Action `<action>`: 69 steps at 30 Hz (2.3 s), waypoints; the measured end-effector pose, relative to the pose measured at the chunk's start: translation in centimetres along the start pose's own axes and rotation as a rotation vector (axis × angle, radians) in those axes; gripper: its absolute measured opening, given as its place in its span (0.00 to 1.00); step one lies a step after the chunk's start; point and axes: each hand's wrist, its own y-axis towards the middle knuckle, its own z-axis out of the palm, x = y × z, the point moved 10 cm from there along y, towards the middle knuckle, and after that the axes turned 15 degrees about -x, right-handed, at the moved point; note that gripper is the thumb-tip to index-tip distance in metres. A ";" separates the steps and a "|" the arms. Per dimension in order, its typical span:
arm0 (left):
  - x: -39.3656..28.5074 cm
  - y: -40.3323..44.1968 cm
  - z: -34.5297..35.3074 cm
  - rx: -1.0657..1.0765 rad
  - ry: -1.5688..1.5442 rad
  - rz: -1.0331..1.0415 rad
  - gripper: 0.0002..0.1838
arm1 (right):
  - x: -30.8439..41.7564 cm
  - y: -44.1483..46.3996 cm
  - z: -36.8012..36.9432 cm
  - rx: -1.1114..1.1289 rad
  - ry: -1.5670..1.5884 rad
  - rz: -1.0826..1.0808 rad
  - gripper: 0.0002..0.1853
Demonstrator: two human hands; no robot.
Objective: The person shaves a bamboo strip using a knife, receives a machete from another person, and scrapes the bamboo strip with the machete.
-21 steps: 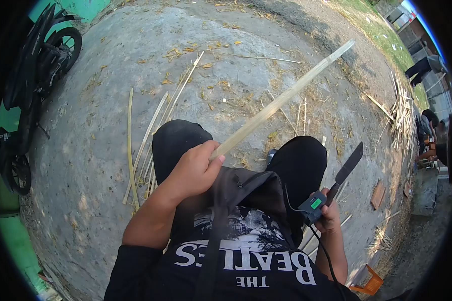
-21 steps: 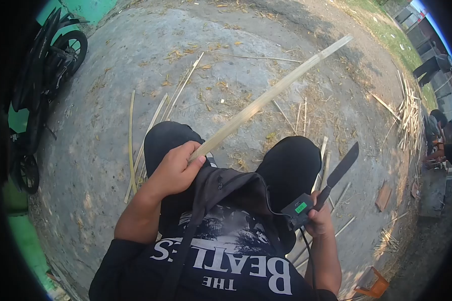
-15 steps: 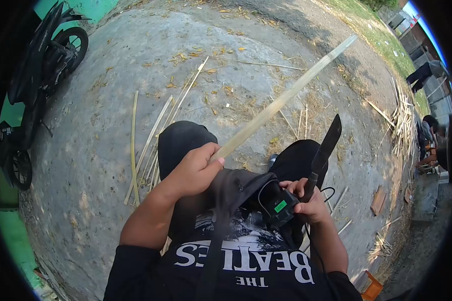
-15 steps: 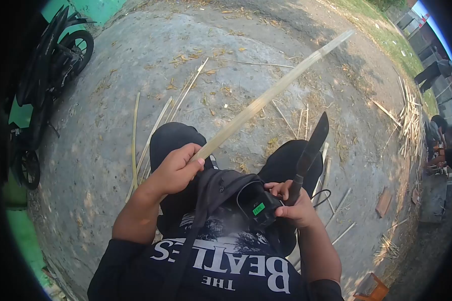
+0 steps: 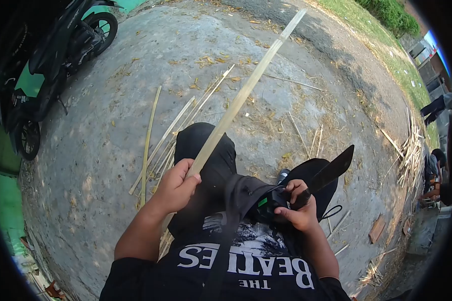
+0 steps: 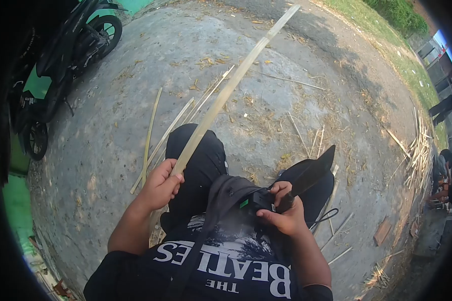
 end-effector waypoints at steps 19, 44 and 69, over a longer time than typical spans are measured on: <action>-6.9 -1.6 9.8 0.423 0.282 0.654 0.17 | 0.4 3.9 2.1 0.108 0.342 0.248 0.28; 18.3 -41.5 -7.5 -0.252 0.413 -1.889 0.63 | 7.1 29.9 6.6 0.574 0.069 0.442 0.32; 16.3 -41.5 24.7 -1.074 -0.452 -1.785 0.22 | 31.6 12.6 55.1 1.824 -0.142 -0.175 0.40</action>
